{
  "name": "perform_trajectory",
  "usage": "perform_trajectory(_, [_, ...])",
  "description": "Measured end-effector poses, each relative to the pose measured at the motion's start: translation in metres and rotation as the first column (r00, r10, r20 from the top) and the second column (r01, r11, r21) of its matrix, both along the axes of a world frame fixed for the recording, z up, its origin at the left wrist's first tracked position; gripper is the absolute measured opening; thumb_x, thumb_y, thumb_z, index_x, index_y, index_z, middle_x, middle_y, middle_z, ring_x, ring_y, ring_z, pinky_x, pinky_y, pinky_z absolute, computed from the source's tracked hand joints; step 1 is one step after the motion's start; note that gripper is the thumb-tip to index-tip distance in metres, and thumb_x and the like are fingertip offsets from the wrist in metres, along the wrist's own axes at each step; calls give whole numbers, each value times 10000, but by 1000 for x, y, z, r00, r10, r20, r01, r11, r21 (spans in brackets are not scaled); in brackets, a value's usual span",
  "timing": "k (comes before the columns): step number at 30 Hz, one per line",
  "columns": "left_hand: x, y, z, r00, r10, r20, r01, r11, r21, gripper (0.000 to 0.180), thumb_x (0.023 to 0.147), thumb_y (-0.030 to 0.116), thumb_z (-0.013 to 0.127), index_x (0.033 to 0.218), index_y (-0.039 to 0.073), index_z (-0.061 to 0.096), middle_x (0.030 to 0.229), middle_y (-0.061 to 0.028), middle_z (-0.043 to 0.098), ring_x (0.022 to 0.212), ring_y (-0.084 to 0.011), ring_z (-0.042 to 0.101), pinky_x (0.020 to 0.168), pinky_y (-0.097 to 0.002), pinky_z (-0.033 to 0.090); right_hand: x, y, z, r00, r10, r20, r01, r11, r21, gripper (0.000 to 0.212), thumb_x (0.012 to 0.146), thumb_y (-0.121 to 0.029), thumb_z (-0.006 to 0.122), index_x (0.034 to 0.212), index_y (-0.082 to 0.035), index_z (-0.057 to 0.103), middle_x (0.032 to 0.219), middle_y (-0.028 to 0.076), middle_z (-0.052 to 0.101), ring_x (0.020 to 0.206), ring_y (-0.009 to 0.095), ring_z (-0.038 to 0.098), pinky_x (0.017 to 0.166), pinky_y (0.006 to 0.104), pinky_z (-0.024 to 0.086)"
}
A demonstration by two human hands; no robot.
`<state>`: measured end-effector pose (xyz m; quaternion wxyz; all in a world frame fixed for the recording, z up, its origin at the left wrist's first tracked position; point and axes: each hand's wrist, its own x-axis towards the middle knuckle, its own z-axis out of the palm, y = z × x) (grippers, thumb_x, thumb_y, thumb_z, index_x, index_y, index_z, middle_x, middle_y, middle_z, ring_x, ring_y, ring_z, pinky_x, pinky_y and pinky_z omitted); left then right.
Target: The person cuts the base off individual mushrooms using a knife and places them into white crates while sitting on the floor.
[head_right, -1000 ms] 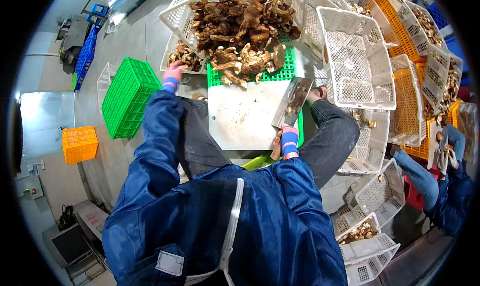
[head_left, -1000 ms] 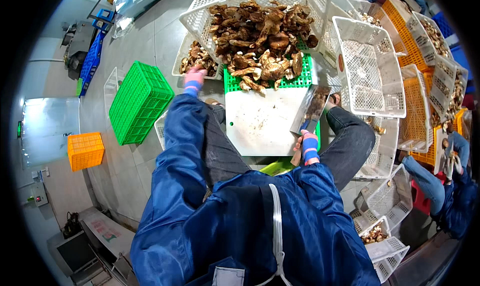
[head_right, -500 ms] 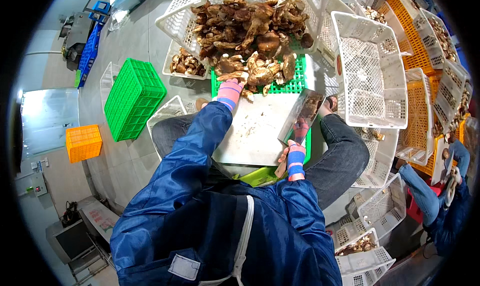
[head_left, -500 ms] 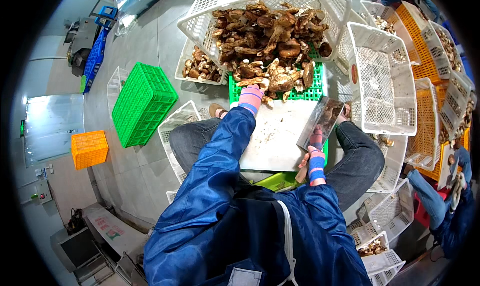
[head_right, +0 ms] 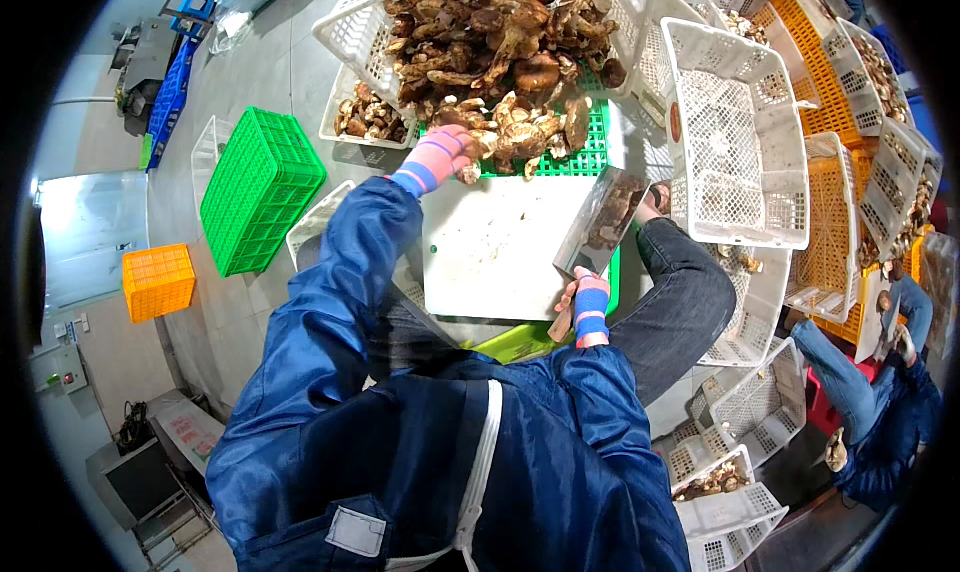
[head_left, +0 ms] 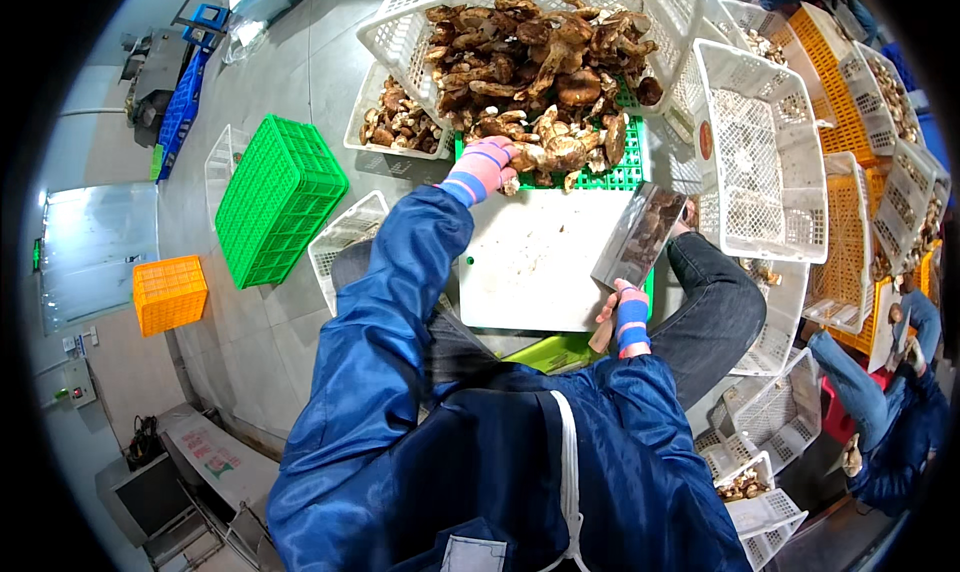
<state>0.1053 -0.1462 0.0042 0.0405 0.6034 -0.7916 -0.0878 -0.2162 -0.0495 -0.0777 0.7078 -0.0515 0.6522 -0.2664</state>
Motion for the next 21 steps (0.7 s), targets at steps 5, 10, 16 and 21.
perform_trajectory(5, [-6,9,58,914,246,-322,-84,893,443,371,754,208,528,1062,22,439,851,-125,548,790,-220,522,701,-300,399,0,-1,11,1000,19,-6,-18,1000,24,198,759,-205,470,608,-82,435,416,62,413,283,215,369,286,389,366])
perform_trajectory(10, [-23,33,16,827,369,-425,-79,824,561,331,745,258,540,988,34,511,858,-71,562,803,-149,504,749,-278,376,1,0,16,999,39,-11,-39,999,-3,204,762,-217,466,616,-78,437,423,48,397,296,200,361,301,370,359])
perform_trajectory(16, [-69,59,-88,759,527,-382,98,487,868,316,744,324,549,920,62,550,722,-1,550,640,-91,496,591,-235,408,-3,3,6,999,43,2,-43,998,-53,151,756,-211,473,695,-72,478,439,49,408,302,191,369,299,363,376])
perform_trajectory(21, [-69,73,-105,874,447,-190,-144,611,778,356,718,313,578,928,28,548,728,-61,575,622,-132,534,562,-255,430,-8,5,-2,998,67,18,-66,994,-92,171,748,-201,487,725,-35,523,440,51,417,300,192,374,290,356,374])
